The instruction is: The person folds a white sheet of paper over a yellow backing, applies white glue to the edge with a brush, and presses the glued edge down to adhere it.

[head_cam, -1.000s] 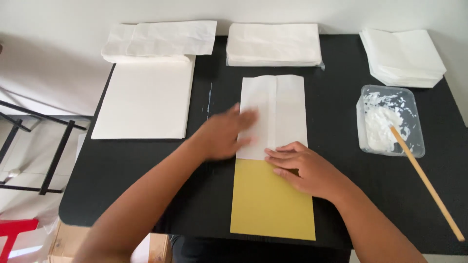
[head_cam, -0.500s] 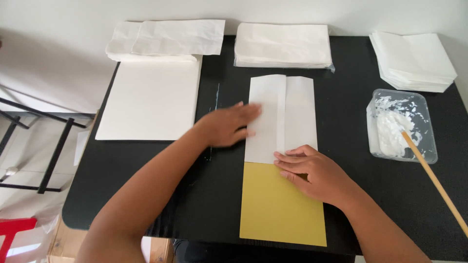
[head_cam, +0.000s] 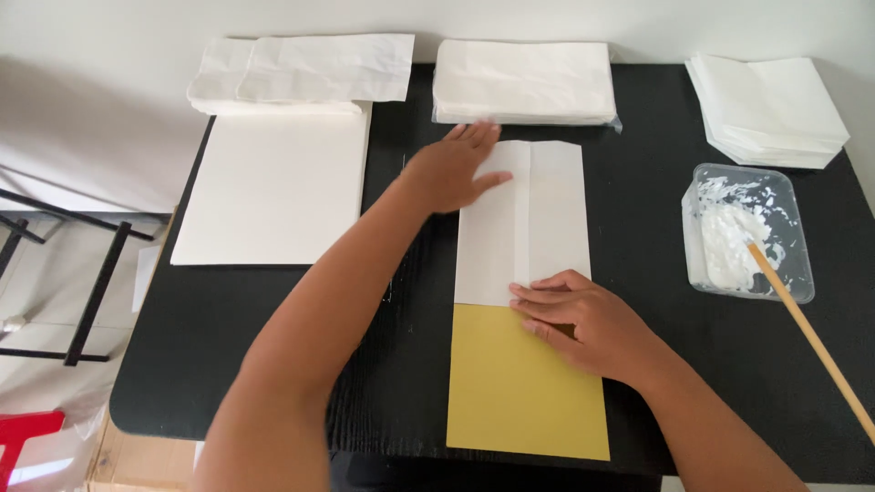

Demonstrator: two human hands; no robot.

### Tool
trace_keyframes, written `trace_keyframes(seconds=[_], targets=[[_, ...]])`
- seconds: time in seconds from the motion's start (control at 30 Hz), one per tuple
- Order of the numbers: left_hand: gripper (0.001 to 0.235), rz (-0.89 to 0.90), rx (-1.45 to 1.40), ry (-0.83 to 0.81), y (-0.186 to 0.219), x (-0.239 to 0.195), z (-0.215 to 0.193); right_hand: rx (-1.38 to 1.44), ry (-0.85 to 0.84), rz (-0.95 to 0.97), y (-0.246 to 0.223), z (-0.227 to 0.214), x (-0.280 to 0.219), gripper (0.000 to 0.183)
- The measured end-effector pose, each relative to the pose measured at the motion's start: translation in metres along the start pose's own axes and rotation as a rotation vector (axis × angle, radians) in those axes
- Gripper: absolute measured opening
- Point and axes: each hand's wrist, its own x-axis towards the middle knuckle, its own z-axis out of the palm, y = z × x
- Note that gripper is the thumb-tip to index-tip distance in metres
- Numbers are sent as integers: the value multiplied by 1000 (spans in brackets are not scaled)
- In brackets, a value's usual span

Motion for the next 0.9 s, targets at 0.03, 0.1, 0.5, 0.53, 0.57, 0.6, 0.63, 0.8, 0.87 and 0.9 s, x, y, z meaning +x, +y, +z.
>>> trace_keyframes(seconds=[0.03, 0.1, 0.5, 0.53, 0.57, 0.6, 0.63, 0.8, 0.87, 0.9], targets=[[83, -2, 0, -2, 13, -11, -2, 2, -2, -1, -1, -1, 1, 33], [77, 65, -34, 169, 40, -32, -8, 104, 91, -51, -4, -5, 2, 30], [66, -86, -167, 162, 118, -158, -12, -106, 302, 77, 25, 6, 3, 19], [66, -84, -169, 158, 117, -158, -11, -105, 302, 82, 23, 7, 3, 19], [66, -100, -171, 139, 116, -158, -10, -133, 262, 109, 20, 8, 2, 21], [66, -118, -174, 122, 116, -157, -9, -163, 221, 134, 17, 8, 2, 22], [66, -116, -176, 121, 115, -157, -8, -164, 220, 138, 16, 8, 1, 22], [51, 48, -12, 257, 112, -157, -8, -182, 173, 136, 12, 7, -1, 27], [47, 104, 23, 265, 111, -156, -11, -184, 182, 129, 18, 10, -1, 28], [43, 158, 58, 276, 111, -155, -13, -188, 189, 118, 21, 11, -1, 29]])
